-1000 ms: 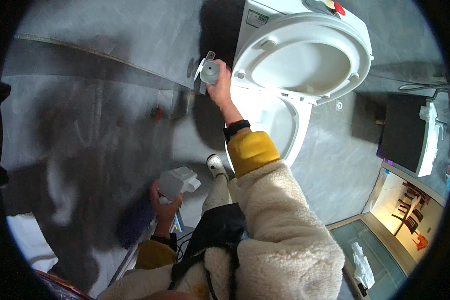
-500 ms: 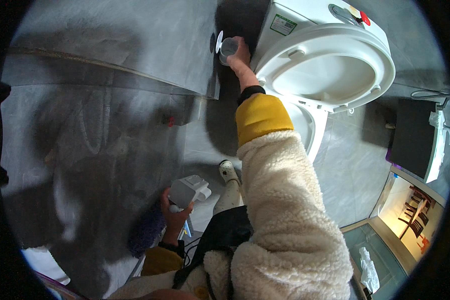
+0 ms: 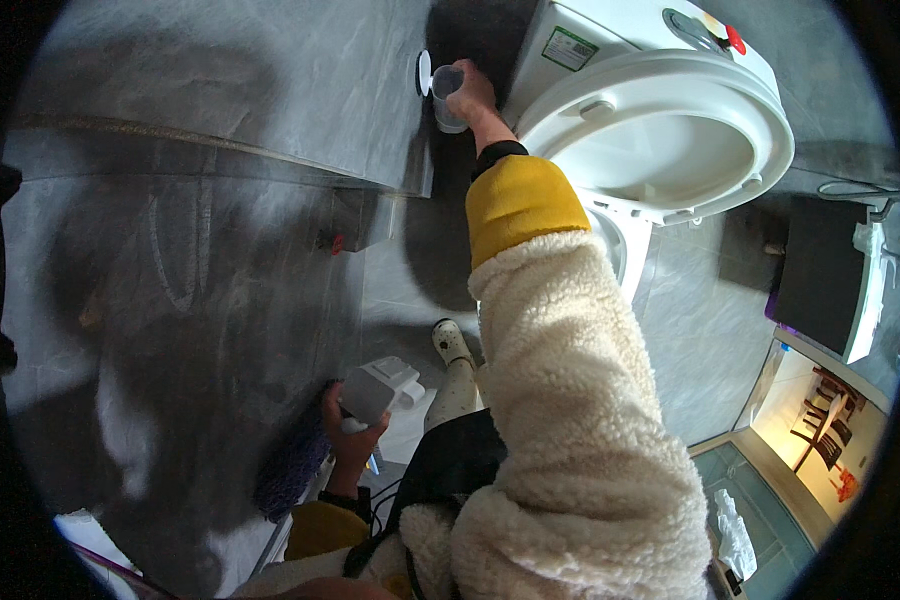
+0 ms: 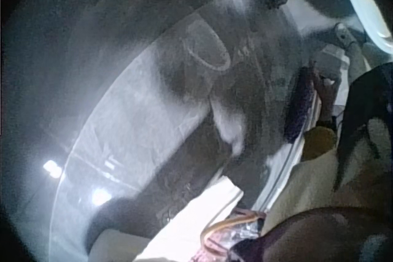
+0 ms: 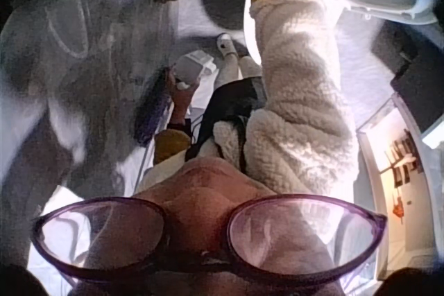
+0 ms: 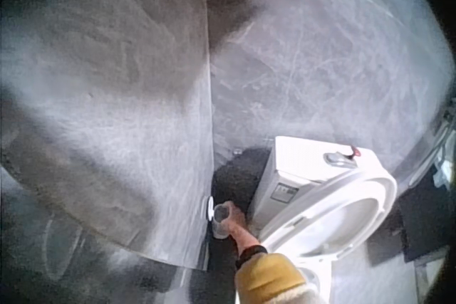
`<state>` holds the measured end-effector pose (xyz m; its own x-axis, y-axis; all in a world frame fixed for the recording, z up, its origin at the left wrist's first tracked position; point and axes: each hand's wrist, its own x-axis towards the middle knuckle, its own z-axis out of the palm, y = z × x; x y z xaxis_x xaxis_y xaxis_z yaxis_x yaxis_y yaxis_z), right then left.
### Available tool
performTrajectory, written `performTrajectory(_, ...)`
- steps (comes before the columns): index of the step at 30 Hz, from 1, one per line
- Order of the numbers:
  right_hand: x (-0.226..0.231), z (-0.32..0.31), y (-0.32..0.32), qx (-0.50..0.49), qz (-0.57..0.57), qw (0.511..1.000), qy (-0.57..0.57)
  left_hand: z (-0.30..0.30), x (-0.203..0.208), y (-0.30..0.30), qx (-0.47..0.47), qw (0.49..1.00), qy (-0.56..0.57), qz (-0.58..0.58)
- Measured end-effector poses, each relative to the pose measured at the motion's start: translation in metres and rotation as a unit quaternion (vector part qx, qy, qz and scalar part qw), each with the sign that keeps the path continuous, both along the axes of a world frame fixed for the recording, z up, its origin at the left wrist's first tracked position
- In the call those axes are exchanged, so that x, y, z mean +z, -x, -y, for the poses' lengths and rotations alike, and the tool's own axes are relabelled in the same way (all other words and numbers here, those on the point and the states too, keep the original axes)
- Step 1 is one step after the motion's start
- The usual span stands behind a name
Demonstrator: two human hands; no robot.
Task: The person installs a white wall-mounted toilet brush holder and a matching toilet paper dispenser next to a toilet in a bathroom. They place the units against the wall, align them, and secure them, then wash their hands at the sink and exit the room.
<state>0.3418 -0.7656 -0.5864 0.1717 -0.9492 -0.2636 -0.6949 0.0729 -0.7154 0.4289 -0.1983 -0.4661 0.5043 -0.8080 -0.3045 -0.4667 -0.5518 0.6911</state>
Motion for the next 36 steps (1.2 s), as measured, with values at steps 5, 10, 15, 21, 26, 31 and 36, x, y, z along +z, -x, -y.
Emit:
performTrajectory(5, -0.019, 0.006, -0.002, 0.041, 0.033, 0.998, 0.017, -0.002, -0.001, 0.002, 0.014, 1.0, -0.004, -0.01)
performTrajectory(10, -0.034, 0.003, -0.004, 0.026, 0.023, 0.999, 0.035, -0.001, 0.0, 0.004, 0.051, 0.997, -0.002, -0.049)
performTrajectory(15, -0.041, 0.003, -0.003, 0.029, 0.049, 0.998, 0.042, 0.001, 0.002, 0.004, 0.05, 0.997, -0.023, -0.061)
performTrajectory(21, -0.044, 0.008, -0.003, 0.035, 0.047, 0.997, 0.052, 0.005, 0.001, 0.002, 0.041, 0.998, -0.022, -0.048)
performTrajectory(26, -0.052, 0.004, -0.006, 0.017, 0.073, 0.995, 0.06, 0.011, 0.0, 0.004, 0.034, 0.998, -0.006, -0.045)
performTrajectory(31, -0.055, 0.005, -0.009, 0.016, 0.052, 0.996, 0.069, 0.015, 0.004, 0.013, 0.04, 0.997, -0.007, -0.065)
performTrajectory(36, -0.05, -0.002, -0.008, 0.003, 0.084, 0.995, 0.054, 0.014, 0.006, 0.019, 0.039, 0.996, 0.011, -0.073)
